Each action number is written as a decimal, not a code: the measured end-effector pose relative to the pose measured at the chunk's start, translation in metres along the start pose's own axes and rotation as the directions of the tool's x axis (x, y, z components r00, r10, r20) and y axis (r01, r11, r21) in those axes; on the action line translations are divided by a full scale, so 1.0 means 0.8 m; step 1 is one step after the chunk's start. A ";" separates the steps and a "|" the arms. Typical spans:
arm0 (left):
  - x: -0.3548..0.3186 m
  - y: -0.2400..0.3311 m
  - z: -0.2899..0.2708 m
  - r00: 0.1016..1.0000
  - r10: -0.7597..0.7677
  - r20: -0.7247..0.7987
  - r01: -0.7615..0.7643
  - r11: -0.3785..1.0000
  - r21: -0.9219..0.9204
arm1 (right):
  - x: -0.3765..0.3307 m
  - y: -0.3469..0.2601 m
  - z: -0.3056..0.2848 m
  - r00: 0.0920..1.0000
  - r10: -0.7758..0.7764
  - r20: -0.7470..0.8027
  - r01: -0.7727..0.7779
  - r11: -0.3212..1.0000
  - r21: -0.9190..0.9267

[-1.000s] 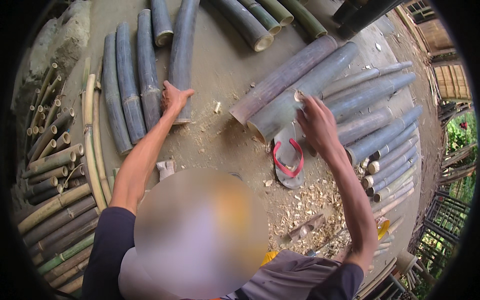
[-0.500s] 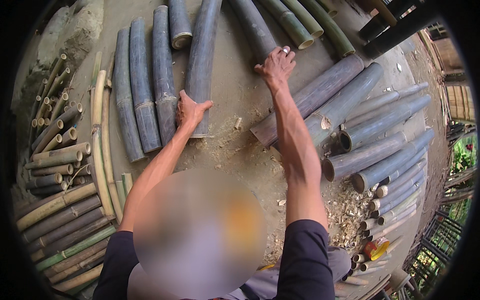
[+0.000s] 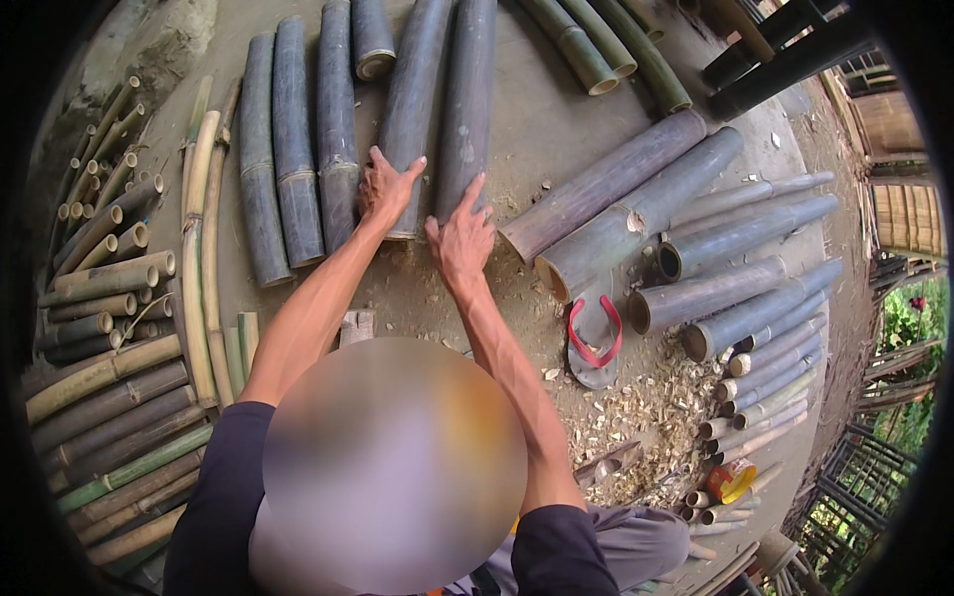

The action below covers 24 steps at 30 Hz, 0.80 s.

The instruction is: The person sits on the ground and uses a knife to shave and smooth the ends of bamboo poles. They repeatedly pick up poles, rotate them, and scrape the surface to remove rough edges, then place the finished pieces into a growing pile.

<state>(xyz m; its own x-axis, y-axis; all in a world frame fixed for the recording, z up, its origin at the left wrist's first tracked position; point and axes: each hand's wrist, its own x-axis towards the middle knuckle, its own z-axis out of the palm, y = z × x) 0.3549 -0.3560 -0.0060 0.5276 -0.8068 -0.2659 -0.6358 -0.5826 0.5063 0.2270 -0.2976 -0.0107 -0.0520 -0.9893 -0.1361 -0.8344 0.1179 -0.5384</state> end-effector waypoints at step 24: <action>0.007 -0.006 -0.010 0.999 -0.036 0.001 0.036 0.999 0.014 | -0.206 0.082 -0.044 0.967 0.221 0.129 -0.242 0.954 0.179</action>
<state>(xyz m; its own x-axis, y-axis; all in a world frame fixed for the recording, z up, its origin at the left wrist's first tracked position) 0.3654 -0.3568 -0.0036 0.5497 -0.7853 -0.2848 -0.6242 -0.6127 0.4847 0.1612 -0.1301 0.0059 -0.1637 -0.9193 -0.3578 -0.6853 0.3668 -0.6291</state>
